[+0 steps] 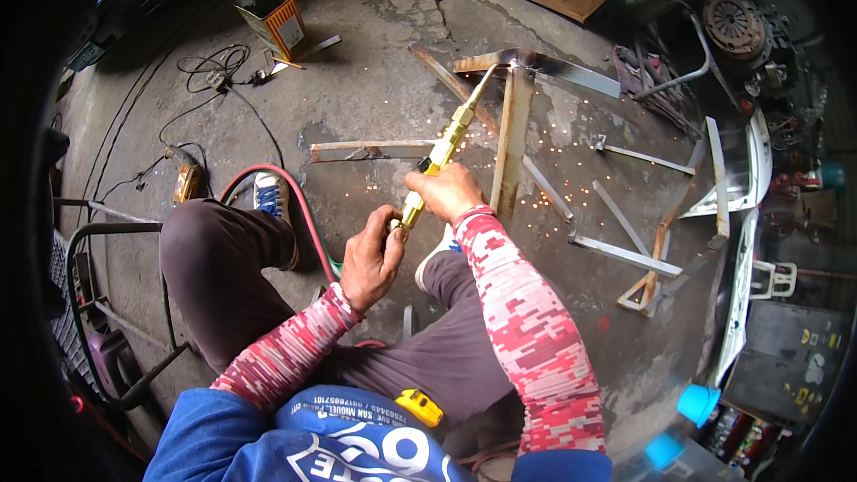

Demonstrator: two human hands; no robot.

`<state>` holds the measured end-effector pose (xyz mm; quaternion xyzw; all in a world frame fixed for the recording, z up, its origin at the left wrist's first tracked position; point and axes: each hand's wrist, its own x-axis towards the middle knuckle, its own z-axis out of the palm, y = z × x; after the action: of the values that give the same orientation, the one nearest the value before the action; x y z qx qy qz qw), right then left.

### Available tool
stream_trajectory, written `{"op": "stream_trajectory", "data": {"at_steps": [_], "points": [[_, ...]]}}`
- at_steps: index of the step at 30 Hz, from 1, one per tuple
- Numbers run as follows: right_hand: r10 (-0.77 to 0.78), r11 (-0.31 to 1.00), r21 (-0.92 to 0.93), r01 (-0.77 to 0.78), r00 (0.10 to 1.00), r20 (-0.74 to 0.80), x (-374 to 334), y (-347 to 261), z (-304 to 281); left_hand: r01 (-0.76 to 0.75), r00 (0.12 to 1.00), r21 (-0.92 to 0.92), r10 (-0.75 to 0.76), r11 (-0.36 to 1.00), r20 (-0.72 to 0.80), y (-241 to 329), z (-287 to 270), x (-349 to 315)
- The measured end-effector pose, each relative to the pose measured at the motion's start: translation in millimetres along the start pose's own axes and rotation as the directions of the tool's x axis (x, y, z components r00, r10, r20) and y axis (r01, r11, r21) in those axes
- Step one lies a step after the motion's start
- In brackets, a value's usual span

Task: The person uses a welding torch to join metal frame pieces on the floor. They repeatedly ignite the torch, weld along seams, and reposition the frame components while seated.

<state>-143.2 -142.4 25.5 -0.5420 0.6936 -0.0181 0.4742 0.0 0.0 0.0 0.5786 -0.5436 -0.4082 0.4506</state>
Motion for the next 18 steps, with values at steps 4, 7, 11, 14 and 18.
{"op": "stream_trajectory", "data": {"at_steps": [4, 7, 11, 14, 18], "points": [[-0.001, 0.999, -0.032, 0.001, 1.0, 0.003, -2.1, 0.7, -4.2, -0.053, 0.999, 0.0, 0.053, 0.999, -0.012, 0.2, 3.9, -0.8], [-0.045, 0.999, 0.015, 0.046, 0.999, -0.025, -3.2, 1.3, -1.7, -0.051, 0.998, 0.004, 0.051, 0.999, -0.019, -1.2, 3.9, -1.8], [-0.098, 0.994, 0.048, 0.101, 0.994, -0.048, -4.2, 2.7, -1.1, -0.046, 0.998, 0.012, 0.046, 0.999, -0.03, -2.0, 5.4, -1.5], [0.004, 0.999, -0.046, -0.005, 1.0, -0.021, -2.6, 0.8, -2.8, -0.001, 1.0, 0.008, 0.001, 1.0, -0.002, -1.2, 4.0, -2.1], [0.001, 1.0, 0.004, -0.001, 1.0, 0.003, -2.7, 0.5, -3.2, -0.011, 1.0, 0.002, 0.011, 1.0, -0.02, -0.8, 4.5, -1.7]]}}
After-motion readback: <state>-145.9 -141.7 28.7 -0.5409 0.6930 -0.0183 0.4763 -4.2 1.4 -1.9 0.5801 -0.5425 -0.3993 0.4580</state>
